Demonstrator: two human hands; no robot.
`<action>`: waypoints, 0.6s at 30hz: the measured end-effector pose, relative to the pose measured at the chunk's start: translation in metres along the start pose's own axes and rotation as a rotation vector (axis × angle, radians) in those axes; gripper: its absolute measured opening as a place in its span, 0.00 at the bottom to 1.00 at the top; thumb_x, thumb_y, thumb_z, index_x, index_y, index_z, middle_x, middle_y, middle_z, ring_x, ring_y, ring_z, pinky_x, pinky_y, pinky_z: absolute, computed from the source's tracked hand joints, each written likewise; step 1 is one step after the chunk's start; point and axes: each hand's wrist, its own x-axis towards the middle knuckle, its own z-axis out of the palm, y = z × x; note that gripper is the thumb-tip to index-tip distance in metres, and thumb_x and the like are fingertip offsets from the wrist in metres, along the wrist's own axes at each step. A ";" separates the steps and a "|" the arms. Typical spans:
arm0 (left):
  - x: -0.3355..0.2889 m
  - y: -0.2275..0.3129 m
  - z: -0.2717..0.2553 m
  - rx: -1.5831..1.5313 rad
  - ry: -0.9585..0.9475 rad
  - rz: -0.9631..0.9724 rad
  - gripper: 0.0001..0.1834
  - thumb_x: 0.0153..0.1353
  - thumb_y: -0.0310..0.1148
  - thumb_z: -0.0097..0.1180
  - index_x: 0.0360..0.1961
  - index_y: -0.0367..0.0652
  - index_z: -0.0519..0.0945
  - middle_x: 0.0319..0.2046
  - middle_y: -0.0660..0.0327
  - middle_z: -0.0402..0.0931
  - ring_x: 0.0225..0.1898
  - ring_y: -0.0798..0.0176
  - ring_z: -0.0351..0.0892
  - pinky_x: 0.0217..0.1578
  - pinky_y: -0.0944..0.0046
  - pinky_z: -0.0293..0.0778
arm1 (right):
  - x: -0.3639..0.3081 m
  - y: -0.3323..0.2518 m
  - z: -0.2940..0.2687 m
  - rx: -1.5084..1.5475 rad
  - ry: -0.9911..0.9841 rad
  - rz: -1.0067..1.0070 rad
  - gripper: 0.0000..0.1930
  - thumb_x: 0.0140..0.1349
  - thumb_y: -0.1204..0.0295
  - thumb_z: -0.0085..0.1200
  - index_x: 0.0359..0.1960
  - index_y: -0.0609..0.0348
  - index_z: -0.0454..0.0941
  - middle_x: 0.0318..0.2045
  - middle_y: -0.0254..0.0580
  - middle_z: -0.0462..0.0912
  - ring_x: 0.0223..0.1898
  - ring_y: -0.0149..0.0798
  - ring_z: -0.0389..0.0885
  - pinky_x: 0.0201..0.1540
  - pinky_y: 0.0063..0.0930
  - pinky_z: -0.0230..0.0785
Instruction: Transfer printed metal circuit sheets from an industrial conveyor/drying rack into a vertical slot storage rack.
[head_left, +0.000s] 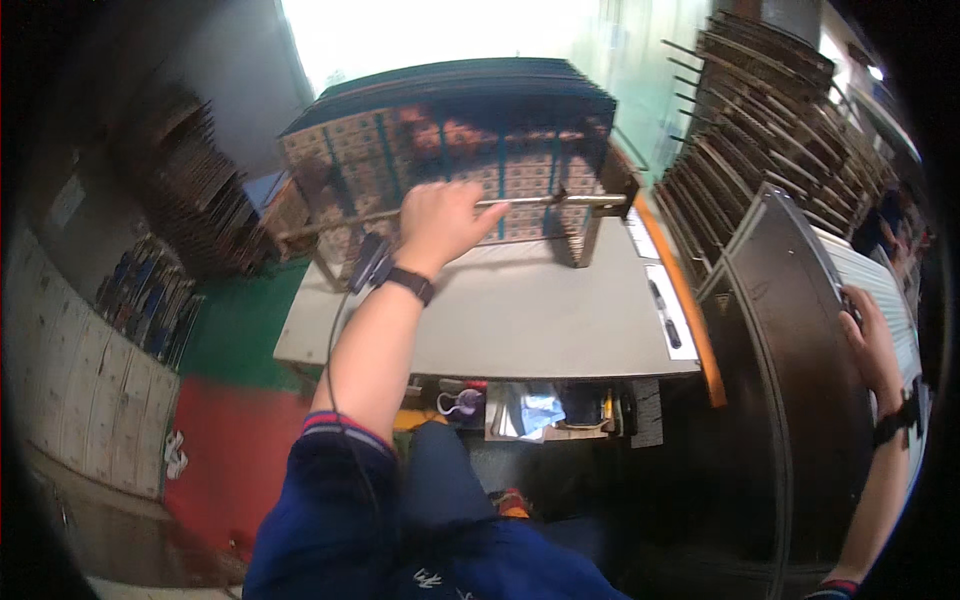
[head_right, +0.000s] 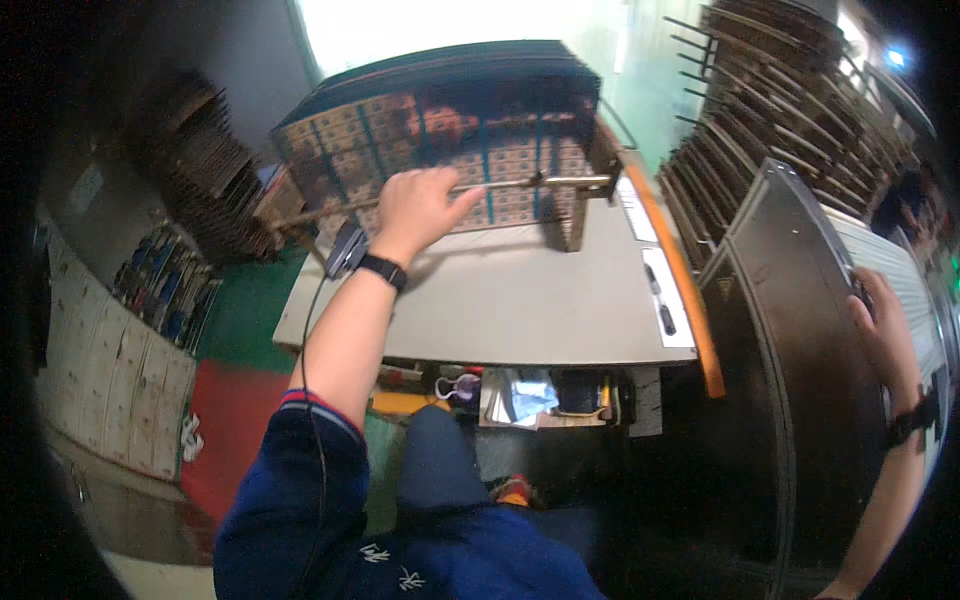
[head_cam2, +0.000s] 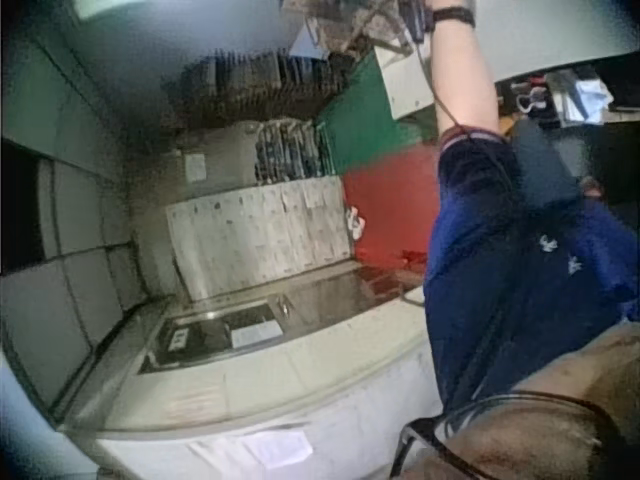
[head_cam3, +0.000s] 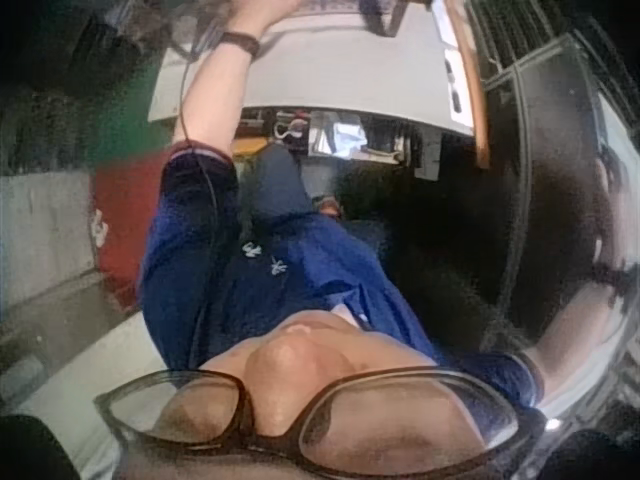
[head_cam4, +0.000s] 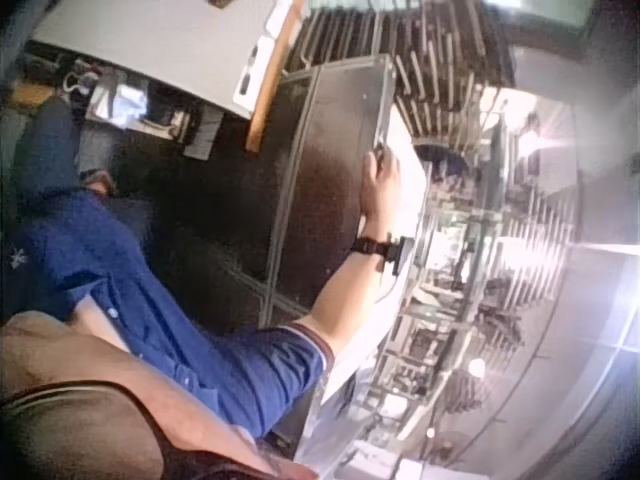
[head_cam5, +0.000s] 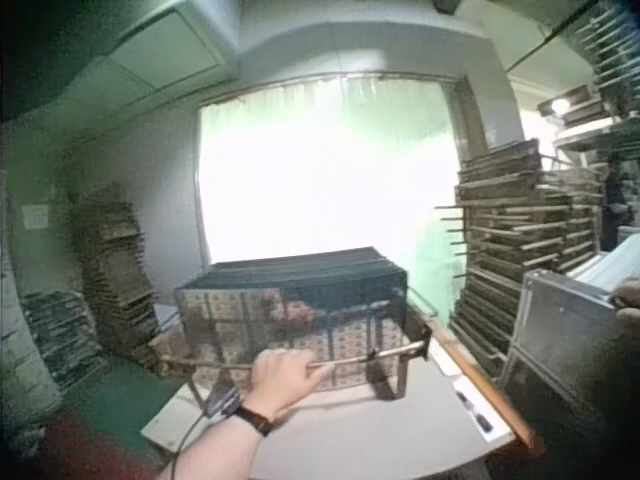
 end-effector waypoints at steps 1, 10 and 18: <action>0.001 -0.001 0.002 0.014 -0.010 -0.023 0.26 0.59 0.59 0.54 0.21 0.46 0.80 0.23 0.57 0.80 0.28 0.51 0.81 0.31 0.50 0.73 | 0.000 0.008 0.000 0.005 -0.010 -0.026 0.22 0.65 0.68 0.49 0.59 0.66 0.70 0.58 0.55 0.73 0.62 0.53 0.70 0.65 0.35 0.59; -0.003 -0.011 0.016 -0.062 0.120 0.020 0.24 0.57 0.59 0.56 0.21 0.48 0.81 0.21 0.59 0.80 0.27 0.53 0.81 0.31 0.52 0.72 | 0.000 0.001 0.005 -0.159 0.154 -0.123 0.24 0.63 0.73 0.51 0.61 0.64 0.68 0.60 0.55 0.72 0.63 0.54 0.69 0.66 0.38 0.59; -0.014 -0.023 0.003 0.001 0.119 0.012 0.23 0.57 0.58 0.57 0.21 0.49 0.81 0.21 0.60 0.80 0.27 0.53 0.81 0.32 0.52 0.72 | -0.048 -0.300 0.001 0.515 0.045 -1.364 0.21 0.52 0.68 0.60 0.50 0.58 0.78 0.52 0.52 0.76 0.54 0.54 0.76 0.54 0.40 0.74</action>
